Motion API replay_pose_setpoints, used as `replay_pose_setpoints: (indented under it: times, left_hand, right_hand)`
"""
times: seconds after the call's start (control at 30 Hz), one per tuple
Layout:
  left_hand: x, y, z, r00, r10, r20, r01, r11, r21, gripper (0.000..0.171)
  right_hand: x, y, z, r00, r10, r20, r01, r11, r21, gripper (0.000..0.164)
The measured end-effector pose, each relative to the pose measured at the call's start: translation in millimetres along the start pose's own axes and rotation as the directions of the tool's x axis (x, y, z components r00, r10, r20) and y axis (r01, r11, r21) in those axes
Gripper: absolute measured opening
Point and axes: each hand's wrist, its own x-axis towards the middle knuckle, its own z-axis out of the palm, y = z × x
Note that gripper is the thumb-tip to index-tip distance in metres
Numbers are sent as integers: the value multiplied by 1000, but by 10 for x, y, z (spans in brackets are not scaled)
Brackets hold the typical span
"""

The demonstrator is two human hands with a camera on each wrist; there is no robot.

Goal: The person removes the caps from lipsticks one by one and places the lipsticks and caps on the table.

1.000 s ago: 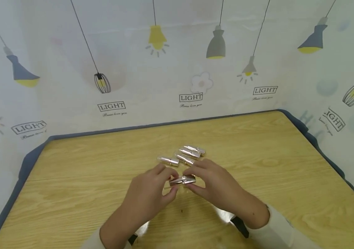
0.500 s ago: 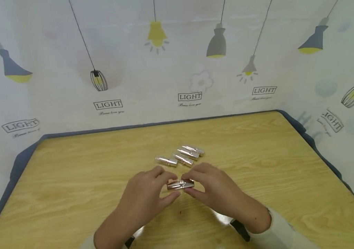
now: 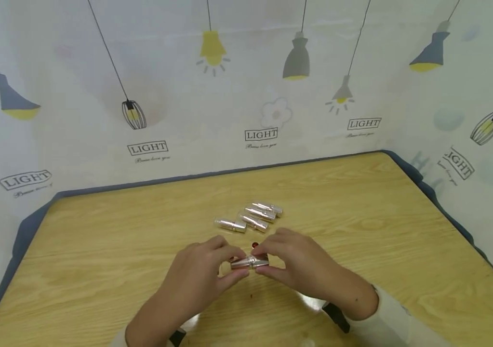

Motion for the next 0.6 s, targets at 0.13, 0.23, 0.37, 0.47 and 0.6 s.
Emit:
replay_pose_setpoints:
  times: [0.13,0.23,0.37,0.47,0.6]
  left_hand:
    - [12,-1,-14,1000,-9,14,10,999,-44,21]
    - [25,11,-4,999,-14,37,17,997,-73,19]
    - [23,23,26,997,-24,70,31,995,-93,19]
    - [8,37,48,994,-29,101,39,994,-98,18]
    - [0,57,61,991,-28,133,39,996,-82,19]
  right_hand:
    - [7,12,-36,1000,15,25,-15,1000,7,24]
    - [-8,27,-53,999,25,42,-25,1000,8,23]
    - [-25,43,-61,997,26,73,-27,1000,15,23]
    - [-35,50,-61,996,13,91,-15,1000,20,23]
    - [-25,52,-59,994,-9,105,7,1000,26,22]
